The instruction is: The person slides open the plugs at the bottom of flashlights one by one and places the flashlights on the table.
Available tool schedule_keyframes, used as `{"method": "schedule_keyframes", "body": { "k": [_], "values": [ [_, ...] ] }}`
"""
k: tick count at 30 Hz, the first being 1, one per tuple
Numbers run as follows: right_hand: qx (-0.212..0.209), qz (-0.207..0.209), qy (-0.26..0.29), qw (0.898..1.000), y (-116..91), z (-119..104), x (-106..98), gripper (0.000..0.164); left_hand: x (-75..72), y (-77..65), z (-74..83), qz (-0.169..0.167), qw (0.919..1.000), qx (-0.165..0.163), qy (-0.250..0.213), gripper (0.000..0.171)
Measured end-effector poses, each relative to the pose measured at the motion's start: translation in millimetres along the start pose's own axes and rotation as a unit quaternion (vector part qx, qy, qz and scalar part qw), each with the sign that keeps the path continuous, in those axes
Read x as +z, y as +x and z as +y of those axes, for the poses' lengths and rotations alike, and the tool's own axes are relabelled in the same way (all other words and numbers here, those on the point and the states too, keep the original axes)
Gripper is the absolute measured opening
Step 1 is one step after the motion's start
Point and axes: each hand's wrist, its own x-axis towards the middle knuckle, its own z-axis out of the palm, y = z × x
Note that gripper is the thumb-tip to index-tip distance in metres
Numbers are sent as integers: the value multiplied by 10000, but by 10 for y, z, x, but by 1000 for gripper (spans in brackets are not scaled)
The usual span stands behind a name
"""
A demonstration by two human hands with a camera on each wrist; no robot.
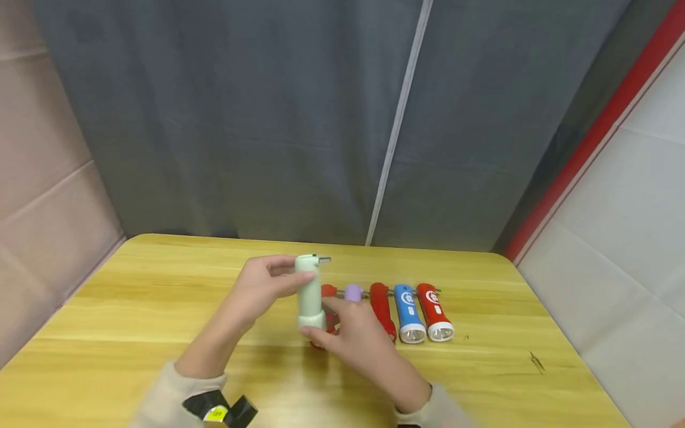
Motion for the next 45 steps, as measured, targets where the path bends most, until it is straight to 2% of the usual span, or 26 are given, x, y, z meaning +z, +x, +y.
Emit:
{"method": "schedule_keyframes", "body": {
  "k": [4,9,14,22,30,36,43,45],
  "values": [
    [191,197,-317,9991,1,-93,126,46,-82,32,-66,-72,9993,-355,-89,64],
    [154,501,-920,9944,31,-182,239,37,-157,119,-154,-267,9962,-712,-433,66],
    [383,457,-1314,9895,75,-234,338,40,-184,190,-215,-319,9938,-954,-476,66],
    [721,257,-1492,9859,109,-268,488,49,-168,345,-421,-235,9943,-1034,-136,61],
    [737,27,-2083,9753,152,-240,691,46,-132,433,-652,-218,9906,-1332,205,57],
    [804,74,-2509,9646,183,-266,820,45,-144,447,-735,-187,9887,-1453,304,56],
    [727,119,-2610,9625,200,-310,890,35,-137,499,-798,-213,9891,-1444,200,53],
    [631,176,-2809,9575,201,-314,909,33,-125,520,-803,-143,9880,-1509,288,52]
  ]
}}
